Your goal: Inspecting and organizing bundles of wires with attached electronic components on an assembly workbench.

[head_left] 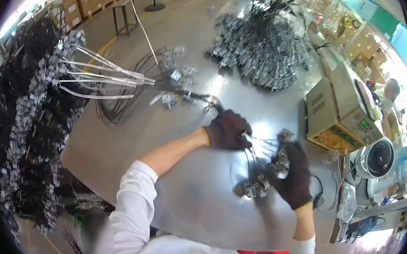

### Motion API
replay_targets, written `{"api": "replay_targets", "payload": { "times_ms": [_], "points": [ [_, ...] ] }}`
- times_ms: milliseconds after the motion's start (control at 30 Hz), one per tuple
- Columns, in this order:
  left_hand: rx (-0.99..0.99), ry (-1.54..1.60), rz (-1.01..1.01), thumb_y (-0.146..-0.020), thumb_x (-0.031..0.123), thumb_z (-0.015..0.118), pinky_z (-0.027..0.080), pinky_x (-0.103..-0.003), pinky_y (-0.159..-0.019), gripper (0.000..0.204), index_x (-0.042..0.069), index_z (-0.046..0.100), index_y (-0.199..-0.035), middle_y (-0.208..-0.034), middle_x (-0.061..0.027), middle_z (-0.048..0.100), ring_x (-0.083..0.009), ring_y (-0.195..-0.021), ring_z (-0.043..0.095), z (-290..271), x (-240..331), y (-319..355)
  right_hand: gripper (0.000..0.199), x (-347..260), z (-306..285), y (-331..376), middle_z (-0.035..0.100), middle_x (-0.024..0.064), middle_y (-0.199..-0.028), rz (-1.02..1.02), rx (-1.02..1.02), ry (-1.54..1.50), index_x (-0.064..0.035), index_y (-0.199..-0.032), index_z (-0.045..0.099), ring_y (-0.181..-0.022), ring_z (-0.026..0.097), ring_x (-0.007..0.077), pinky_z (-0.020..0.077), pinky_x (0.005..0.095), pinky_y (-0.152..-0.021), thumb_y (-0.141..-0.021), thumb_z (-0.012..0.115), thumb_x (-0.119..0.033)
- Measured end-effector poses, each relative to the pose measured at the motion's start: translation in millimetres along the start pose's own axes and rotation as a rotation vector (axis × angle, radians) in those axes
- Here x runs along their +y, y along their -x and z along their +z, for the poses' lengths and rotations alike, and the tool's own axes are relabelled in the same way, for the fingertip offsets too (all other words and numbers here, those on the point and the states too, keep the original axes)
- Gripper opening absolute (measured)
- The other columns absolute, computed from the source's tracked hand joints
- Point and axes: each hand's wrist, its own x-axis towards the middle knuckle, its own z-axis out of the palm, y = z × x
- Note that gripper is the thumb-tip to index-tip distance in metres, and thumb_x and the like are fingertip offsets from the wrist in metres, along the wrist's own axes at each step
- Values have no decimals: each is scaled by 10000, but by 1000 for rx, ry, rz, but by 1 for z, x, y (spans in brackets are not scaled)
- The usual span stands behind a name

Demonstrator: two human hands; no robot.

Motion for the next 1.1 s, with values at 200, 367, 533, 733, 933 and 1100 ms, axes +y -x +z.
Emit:
{"api": "replay_targets", "payload": {
  "times_ms": [200, 367, 533, 733, 933, 1100],
  "points": [
    [24, -8, -38, -716, 585, 808, 566, -469, -735, 446, 152, 794, -825, -839, -141, 754, -353, -816, 728, 39, -44, -6, 788, -18, 60, -100, 689, 263, -1296, 8, -414, -55, 3, -1363, 573, -1240, 647, 448, 533, 519, -1034, -838, 796, -541],
    [288, 22, 20, -686, 469, 853, 535, -454, -762, 357, 152, 769, -827, -809, -102, 698, -339, -818, 690, 68, -50, -21, 707, 39, 103, -103, 747, 275, -1083, 2, -546, -94, -9, -1387, 560, -1052, 714, 457, 575, 530, -920, -875, 760, -453],
    [612, -112, -46, -728, 311, 858, 466, -487, -977, 609, 140, 691, -1289, -1144, -132, 659, -350, -1131, 615, 98, -47, -33, 648, 85, 111, -91, 763, 238, -1004, 134, -505, -394, 7, -1445, 583, -896, 755, 336, 584, 436, -822, -888, 779, -261],
    [776, 149, -412, -830, 228, 771, 500, -466, -1029, 474, 85, 684, -1273, -1205, -153, 696, -359, -1162, 641, 118, 14, -59, 535, 153, 70, -92, 758, 157, -1049, 225, -339, -540, 95, -1370, 603, -908, 668, 150, 552, 347, -833, -906, 759, -120],
    [961, 311, -422, -901, 167, 702, 527, -450, -1002, 369, 64, 682, -1254, -1210, -166, 710, -350, -1153, 659, 26, -23, -22, 558, 91, 41, -249, 777, 243, -957, 275, 88, -362, 4, -1284, 639, -921, 765, 391, 581, 464, -840, -909, 744, -396],
    [840, 273, -296, -930, 65, 629, 517, -469, -993, 380, 75, 619, -1310, -1139, -153, 687, -360, -1097, 647, 21, -13, -26, 907, 65, 26, -290, 477, 300, -1576, 240, 95, 100, -60, -1550, 483, -1442, 465, 502, 405, 519, -1189, -901, 706, -652]
  ]
}}
